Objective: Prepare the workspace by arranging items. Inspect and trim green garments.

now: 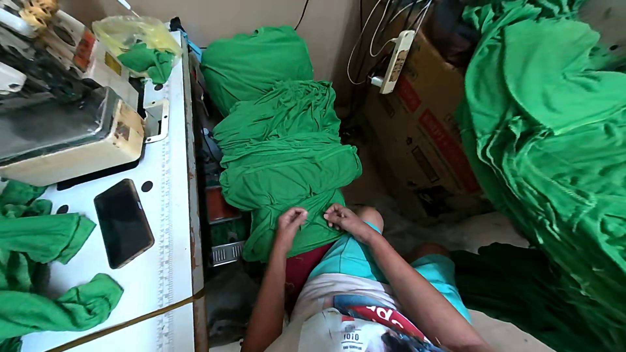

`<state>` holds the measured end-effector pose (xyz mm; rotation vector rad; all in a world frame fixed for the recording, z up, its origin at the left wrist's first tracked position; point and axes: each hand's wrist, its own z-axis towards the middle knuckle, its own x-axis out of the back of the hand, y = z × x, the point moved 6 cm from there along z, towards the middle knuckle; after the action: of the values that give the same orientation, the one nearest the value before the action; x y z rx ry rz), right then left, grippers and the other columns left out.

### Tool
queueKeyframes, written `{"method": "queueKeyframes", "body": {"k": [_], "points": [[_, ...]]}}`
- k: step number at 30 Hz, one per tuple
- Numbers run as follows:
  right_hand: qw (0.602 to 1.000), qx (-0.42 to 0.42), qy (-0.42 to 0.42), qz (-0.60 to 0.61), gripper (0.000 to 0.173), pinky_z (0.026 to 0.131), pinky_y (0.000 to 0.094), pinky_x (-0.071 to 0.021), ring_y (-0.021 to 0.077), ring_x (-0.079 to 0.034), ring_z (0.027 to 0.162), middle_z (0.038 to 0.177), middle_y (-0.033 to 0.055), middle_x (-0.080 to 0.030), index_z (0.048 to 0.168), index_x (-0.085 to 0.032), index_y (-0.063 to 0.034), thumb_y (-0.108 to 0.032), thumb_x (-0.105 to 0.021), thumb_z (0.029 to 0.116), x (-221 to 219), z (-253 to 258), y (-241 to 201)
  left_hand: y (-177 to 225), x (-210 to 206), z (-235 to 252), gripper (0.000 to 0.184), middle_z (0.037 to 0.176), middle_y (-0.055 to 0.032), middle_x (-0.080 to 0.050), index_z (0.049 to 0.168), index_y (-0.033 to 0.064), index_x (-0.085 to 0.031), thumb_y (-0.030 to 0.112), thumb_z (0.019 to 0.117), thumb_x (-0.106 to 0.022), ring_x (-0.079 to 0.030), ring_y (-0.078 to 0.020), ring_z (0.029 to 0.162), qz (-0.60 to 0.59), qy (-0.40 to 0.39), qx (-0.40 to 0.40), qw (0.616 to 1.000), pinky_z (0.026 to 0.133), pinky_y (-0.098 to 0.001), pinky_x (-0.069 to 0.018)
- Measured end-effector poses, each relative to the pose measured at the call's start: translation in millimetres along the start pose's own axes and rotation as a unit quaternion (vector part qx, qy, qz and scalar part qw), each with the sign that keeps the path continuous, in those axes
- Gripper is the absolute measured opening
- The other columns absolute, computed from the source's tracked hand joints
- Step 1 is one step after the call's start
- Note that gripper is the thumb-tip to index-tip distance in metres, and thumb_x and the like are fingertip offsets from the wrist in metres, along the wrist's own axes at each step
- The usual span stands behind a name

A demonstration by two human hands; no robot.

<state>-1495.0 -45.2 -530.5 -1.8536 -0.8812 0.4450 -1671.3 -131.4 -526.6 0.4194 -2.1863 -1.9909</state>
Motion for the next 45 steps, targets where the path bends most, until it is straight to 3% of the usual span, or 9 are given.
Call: {"method": "queueKeyframes", "body": {"k": [3, 8, 10, 13, 18, 29, 41, 43, 45], "points": [[0.992, 0.018, 0.06, 0.111, 0.018, 0.062, 0.022, -0.0483, 0.0061, -0.056, 0.065, 0.082, 0.0002, -0.06, 0.117, -0.051, -0.0009, -0.016, -0.051, 0.107, 11, 1, 3, 4, 10, -4, 0.064, 0.073, 0.0047, -0.069, 0.07, 0.0143, -0.062, 0.039, 0.1089, -0.018, -0.067, -0.0077, 0.075, -0.094, -0.029, 0.001, 0.995, 0.08, -0.0286, -0.0551], [0.971, -0.009, 0.104, 0.215, 0.013, 0.057, 0.0219, -0.0483, 0.0075, -0.055, 0.06, 0.078, 0.0004, -0.06, 0.114, -0.05, -0.0038, -0.016, -0.047, 0.1092, 17, 7, 12, 17, -21, 1, 0.024, 0.092, -0.0065, -0.069, 0.107, -0.0035, -0.067, 0.017, 0.1033, -0.056, -0.064, -0.0093, 0.079, 0.14, -0.033, 0.006, 0.99, 0.076, -0.028, -0.055], [0.971, -0.018, 0.111, 0.212, 0.014, 0.057, 0.0221, -0.0481, 0.008, -0.056, 0.06, 0.077, 0.0013, -0.06, 0.114, -0.05, -0.0028, -0.016, -0.048, 0.1092, 18, 7, 13, 13, -42, 6, 0.031, 0.108, -0.0133, -0.068, 0.121, -0.0011, -0.068, 0.02, 0.0985, -0.065, -0.064, -0.0174, 0.091, 0.277, -0.077, -0.009, 0.958, 0.083, -0.0325, -0.0539], [0.981, -0.036, 0.096, 0.164, 0.018, 0.058, 0.0223, -0.0483, 0.0083, -0.056, 0.061, 0.078, 0.0025, -0.06, 0.117, -0.049, -0.0008, -0.016, -0.049, 0.1088, 14, 7, 13, 3, -56, 7, 0.026, 0.119, -0.0187, -0.068, 0.113, 0.0012, -0.074, 0.02, 0.1011, -0.062, -0.065, -0.0303, 0.112, 0.402, -0.143, 0.001, 0.904, 0.103, -0.0459, -0.05], [0.993, -0.046, 0.064, 0.092, 0.02, 0.06, 0.0228, -0.0482, 0.0078, -0.057, 0.063, 0.08, 0.0031, -0.061, 0.117, -0.05, 0.0, -0.018, -0.051, 0.1084, 10, 7, 9, 0, -33, 12, 0.023, 0.099, -0.0135, -0.072, 0.112, -0.0044, -0.069, 0.013, 0.1039, -0.056, -0.071, -0.0161, 0.087, 0.252, -0.077, 0.066, 0.962, 0.085, -0.0335, -0.0589], [0.998, -0.055, -0.029, 0.008, 0.017, 0.054, 0.0205, -0.0427, 0.0047, -0.051, 0.055, 0.074, 0.0004, -0.061, 0.108, -0.055, -0.0011, -0.016, -0.061, 0.1033, 1, 4, 8, -6, -31, 11, 0.024, 0.109, -0.0169, -0.066, 0.112, -0.0029, -0.068, 0.015, 0.1047, -0.053, -0.066, -0.019, 0.087, 0.284, -0.047, 0.0, 0.958, 0.082, -0.0337, -0.0565], [0.998, -0.014, -0.055, -0.042, 0.014, 0.056, 0.0221, -0.0439, 0.0051, -0.053, 0.056, 0.073, 0.0013, -0.062, 0.104, -0.057, 0.0006, -0.014, -0.058, 0.1038, -3, 3, 4, -6, -27, 12, 0.023, 0.101, -0.0117, -0.066, 0.11, -0.0044, -0.068, 0.013, 0.103, -0.056, -0.063, -0.0124, 0.082, 0.196, -0.031, -0.007, 0.98, 0.078, -0.0285, -0.0546], [0.999, 0.008, -0.022, -0.032, 0.024, 0.061, 0.0245, -0.0462, 0.0071, -0.054, 0.065, 0.081, 0.0032, -0.06, 0.111, -0.055, 0.0013, -0.016, -0.066, 0.0988, 1, 2, 3, -7, -17, 12, 0.02, 0.088, -0.0048, -0.065, 0.104, -0.0045, -0.065, 0.01, 0.1041, -0.052, -0.063, -0.0088, 0.076, 0.051, 0.007, 0.019, 0.998, 0.074, -0.0274, -0.0553], [0.996, 0.022, -0.004, -0.088, 0.054, 0.076, 0.034, -0.0508, 0.016, -0.056, 0.08, 0.096, 0.0093, -0.057, 0.124, -0.049, 0.0014, -0.02, -0.081, 0.086, 3, 0, 1, -10, -6, 12, 0.029, 0.083, -0.0017, -0.067, 0.093, -0.0002, -0.065, 0.014, 0.1055, -0.043, -0.065, -0.0096, 0.075, -0.051, 0.043, 0.025, 0.997, 0.075, -0.0288, -0.0572]]}}
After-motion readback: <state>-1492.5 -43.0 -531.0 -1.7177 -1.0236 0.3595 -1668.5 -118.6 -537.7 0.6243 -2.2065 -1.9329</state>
